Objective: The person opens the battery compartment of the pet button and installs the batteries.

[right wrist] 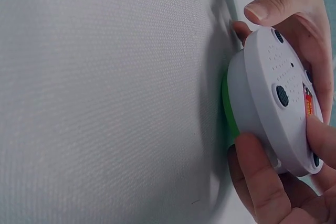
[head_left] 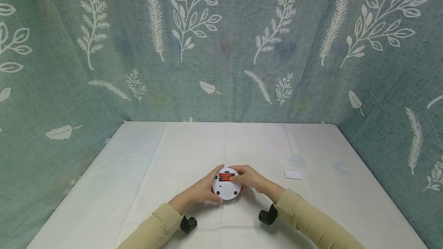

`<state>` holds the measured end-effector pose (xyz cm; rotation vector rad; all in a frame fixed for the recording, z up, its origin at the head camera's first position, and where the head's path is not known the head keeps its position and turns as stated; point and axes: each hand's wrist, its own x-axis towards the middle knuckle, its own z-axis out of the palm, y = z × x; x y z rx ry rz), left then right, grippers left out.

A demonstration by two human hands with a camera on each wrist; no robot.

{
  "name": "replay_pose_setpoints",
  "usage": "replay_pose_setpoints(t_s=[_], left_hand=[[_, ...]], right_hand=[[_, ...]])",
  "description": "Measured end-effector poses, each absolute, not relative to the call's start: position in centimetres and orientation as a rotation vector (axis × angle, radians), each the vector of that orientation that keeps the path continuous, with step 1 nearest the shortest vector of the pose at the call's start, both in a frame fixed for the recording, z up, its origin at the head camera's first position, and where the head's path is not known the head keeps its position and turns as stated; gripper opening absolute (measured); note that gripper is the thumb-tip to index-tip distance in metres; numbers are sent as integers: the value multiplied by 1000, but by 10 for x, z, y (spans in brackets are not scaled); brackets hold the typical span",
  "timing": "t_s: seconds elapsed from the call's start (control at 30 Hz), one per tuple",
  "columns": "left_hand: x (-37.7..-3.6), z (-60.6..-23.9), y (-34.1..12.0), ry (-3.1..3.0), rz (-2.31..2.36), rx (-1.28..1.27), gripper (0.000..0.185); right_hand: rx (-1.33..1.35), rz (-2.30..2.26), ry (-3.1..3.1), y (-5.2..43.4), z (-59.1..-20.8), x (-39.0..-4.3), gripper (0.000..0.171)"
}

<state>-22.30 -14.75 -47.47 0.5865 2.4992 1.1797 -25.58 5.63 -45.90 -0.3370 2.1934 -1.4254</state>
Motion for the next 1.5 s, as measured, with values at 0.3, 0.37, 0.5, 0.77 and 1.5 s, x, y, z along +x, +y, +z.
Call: replay_pose_setpoints(t_s=[0.3, 0.37, 0.5, 0.77, 1.5], left_hand=[[-223, -474, -145, 2562, 1130, 602, 113], [-223, -475, -145, 2579, 1111, 595, 112], [-223, -475, -145, 2599, 1090, 568, 109], [-223, -475, -145, 2616, 1064, 567, 109], [-223, -472, -143, 2601, 1099, 573, 110]], right_hand=[[-355, -1420, 2194, 55, -458, -256, 44], [-351, -1410, 2203, 54, -458, -256, 44], [-340, -1397, 2216, 54, -458, -256, 44], [-340, -1410, 2192, 56, -458, -257, 45], [-295, -1299, 2459, 139, -431, -288, 40]])
